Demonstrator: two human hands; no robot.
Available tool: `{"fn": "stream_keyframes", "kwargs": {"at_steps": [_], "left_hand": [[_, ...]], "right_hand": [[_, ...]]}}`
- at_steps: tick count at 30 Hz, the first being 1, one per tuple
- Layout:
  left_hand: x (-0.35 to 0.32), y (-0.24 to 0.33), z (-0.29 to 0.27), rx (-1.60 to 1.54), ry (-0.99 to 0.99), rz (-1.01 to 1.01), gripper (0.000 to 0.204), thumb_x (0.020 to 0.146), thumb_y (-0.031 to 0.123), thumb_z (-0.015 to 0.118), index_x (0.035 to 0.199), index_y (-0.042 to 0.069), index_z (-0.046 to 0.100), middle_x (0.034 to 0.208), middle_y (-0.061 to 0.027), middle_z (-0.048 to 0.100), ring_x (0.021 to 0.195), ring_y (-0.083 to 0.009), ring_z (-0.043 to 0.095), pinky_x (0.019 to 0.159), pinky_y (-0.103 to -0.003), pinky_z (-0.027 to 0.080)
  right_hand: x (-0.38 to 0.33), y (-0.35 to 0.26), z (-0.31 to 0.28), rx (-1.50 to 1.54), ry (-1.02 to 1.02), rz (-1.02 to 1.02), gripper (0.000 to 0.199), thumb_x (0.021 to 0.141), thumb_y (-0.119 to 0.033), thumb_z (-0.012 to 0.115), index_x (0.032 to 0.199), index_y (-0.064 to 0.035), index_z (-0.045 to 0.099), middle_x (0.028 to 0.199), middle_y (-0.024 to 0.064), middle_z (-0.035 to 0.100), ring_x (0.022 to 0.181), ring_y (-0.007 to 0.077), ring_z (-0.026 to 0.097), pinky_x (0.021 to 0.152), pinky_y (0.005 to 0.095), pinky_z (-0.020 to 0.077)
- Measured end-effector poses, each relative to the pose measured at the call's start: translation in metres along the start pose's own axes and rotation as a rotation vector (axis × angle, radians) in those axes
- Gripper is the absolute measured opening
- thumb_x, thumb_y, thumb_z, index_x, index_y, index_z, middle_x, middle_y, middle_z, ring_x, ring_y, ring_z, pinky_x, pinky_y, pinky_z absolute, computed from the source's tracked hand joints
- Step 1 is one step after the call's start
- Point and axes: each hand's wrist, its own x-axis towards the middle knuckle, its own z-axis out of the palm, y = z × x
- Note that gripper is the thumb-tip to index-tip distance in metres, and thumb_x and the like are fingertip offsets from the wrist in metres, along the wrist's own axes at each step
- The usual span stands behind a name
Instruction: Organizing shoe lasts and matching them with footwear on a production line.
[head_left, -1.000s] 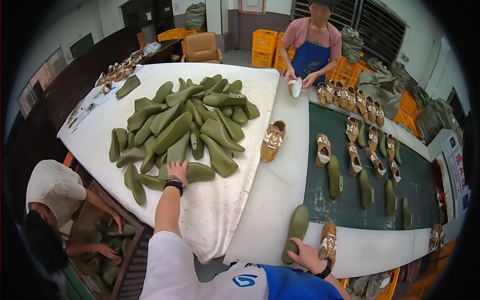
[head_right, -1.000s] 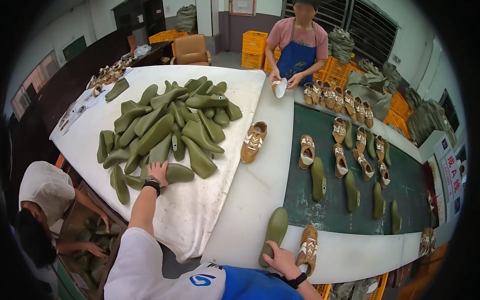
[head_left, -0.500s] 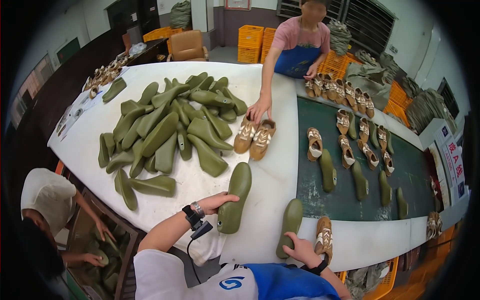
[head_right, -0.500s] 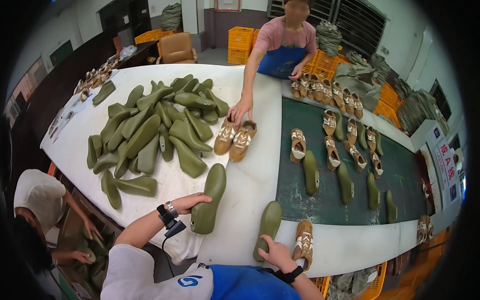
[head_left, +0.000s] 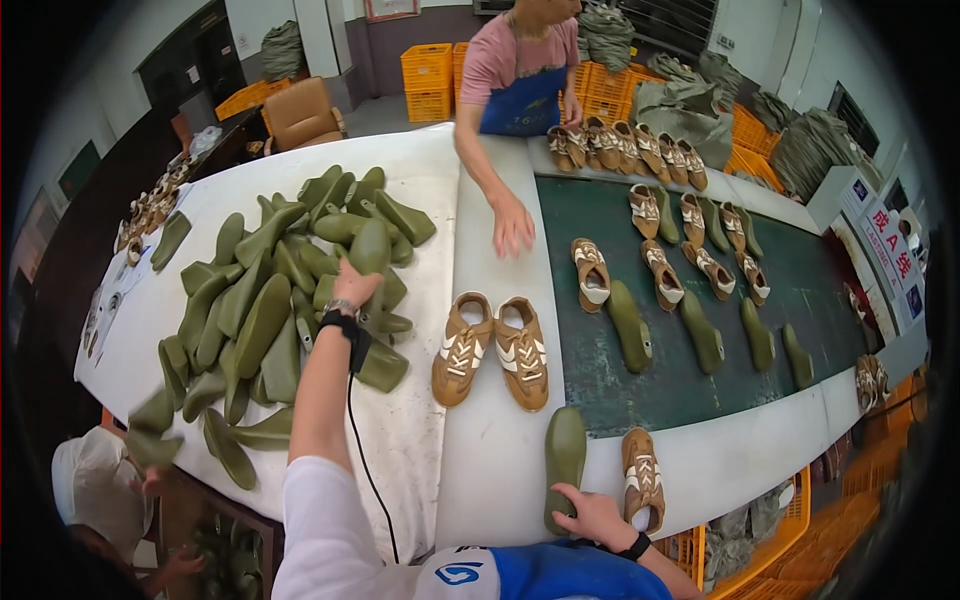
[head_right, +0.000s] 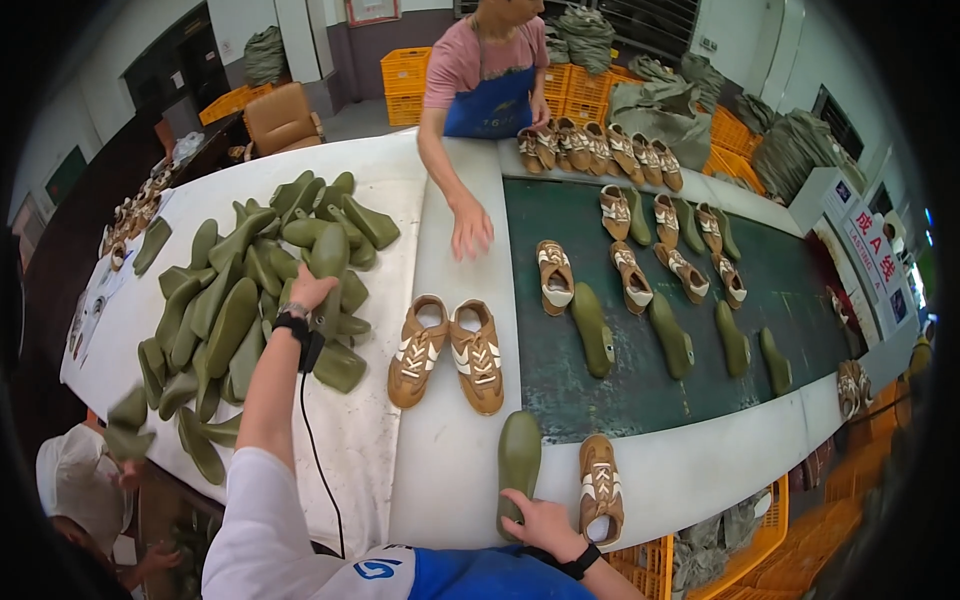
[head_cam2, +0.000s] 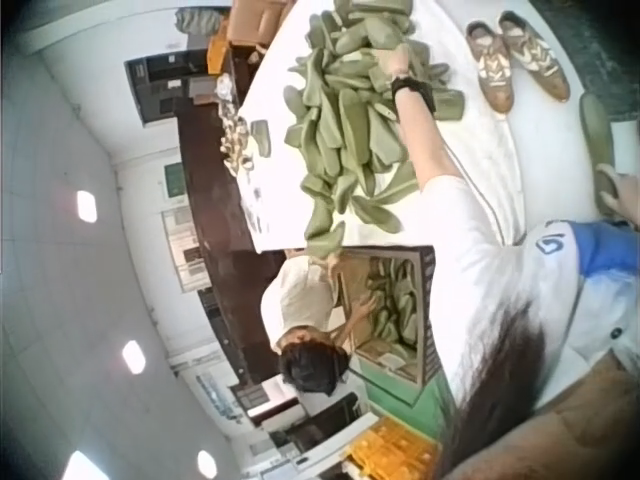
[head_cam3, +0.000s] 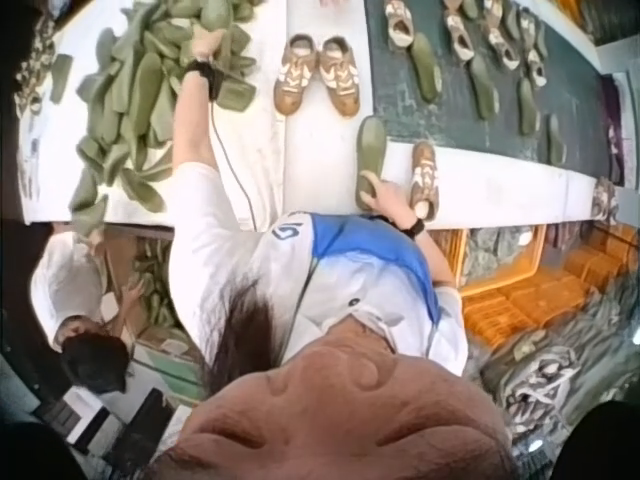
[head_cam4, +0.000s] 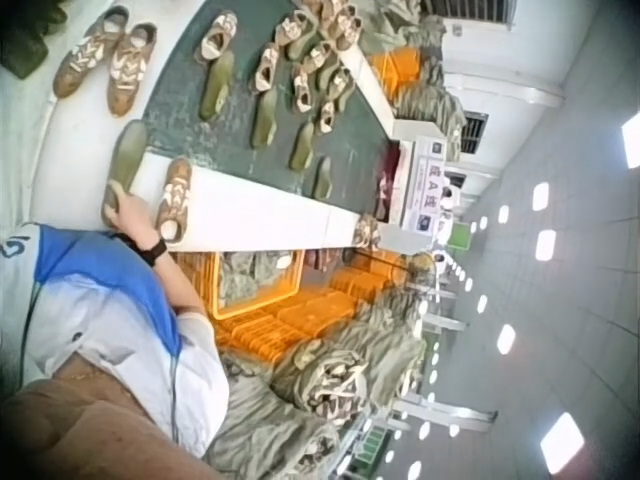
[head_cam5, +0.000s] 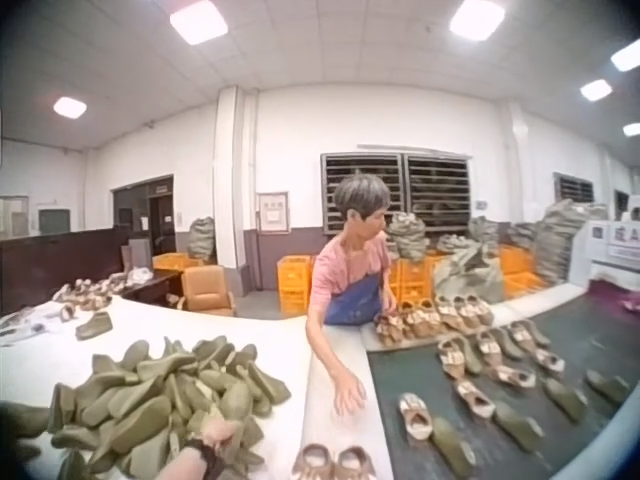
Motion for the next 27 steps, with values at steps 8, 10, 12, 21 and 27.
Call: {"fn": "stream_keyframes", "kwargs": {"at_steps": [8, 10, 12, 21, 27], "left_hand": [[-0.093, 0.138, 0.113, 0.294, -0.571, 0.510, 0.060, 0.082, 0.055, 0.048, 0.116, 0.006, 0.050, 0.100, -0.0208, 0.062, 0.092, -0.0361, 0.060, 0.082, -0.042, 0.047], [-0.121, 0.145, 0.144, 0.451, -0.686, 0.395, 0.064, 0.081, 0.059, 0.046, 0.119, 0.008, 0.044, 0.107, -0.0213, 0.060, 0.101, -0.0320, 0.058, 0.085, -0.044, 0.044], [-0.130, 0.137, 0.161, 0.399, -0.573, 0.296, 0.053, 0.082, 0.047, 0.051, 0.118, 0.009, 0.045, 0.110, -0.0152, 0.061, 0.105, -0.0279, 0.058, 0.087, -0.046, 0.041], [-0.181, 0.092, 0.088, 0.116, -0.445, 0.545, 0.034, 0.074, 0.010, 0.058, 0.103, 0.005, 0.041, 0.085, -0.0261, 0.060, 0.081, -0.0437, 0.059, 0.071, -0.050, 0.046], [-0.227, 0.112, 0.029, -0.213, -0.402, 0.812, 0.033, 0.070, 0.015, 0.069, 0.093, 0.006, 0.046, 0.071, -0.0137, 0.061, 0.072, -0.0348, 0.060, 0.082, -0.045, 0.040]], "right_hand": [[0.006, -0.002, -0.008, 0.057, -0.047, 0.053, 0.044, 0.078, -0.039, 0.058, 0.118, -0.0226, 0.048, 0.062, 0.0118, 0.060, 0.057, 0.0313, 0.060, 0.053, 0.0413, 0.0474], [0.003, -0.006, -0.011, 0.048, -0.056, 0.062, 0.044, 0.079, -0.039, 0.058, 0.118, -0.0227, 0.047, 0.062, 0.0120, 0.060, 0.058, 0.0315, 0.061, 0.053, 0.0416, 0.0474], [0.003, -0.006, -0.010, 0.038, -0.042, 0.072, 0.045, 0.079, -0.040, 0.057, 0.119, -0.0228, 0.046, 0.063, 0.0123, 0.060, 0.059, 0.0317, 0.061, 0.054, 0.0419, 0.0474], [-0.019, 0.009, 0.000, 0.181, 0.130, 0.016, 0.044, 0.079, -0.033, 0.054, 0.121, -0.0213, 0.044, 0.069, 0.0143, 0.061, 0.066, 0.0345, 0.061, 0.057, 0.0443, 0.0470], [-0.038, 0.058, -0.013, 1.089, 0.408, -0.049, 0.039, 0.081, -0.012, 0.054, 0.120, -0.0111, 0.049, 0.086, -0.0026, 0.053, 0.064, 0.0041, 0.046, 0.054, 0.0212, 0.0385]]}}
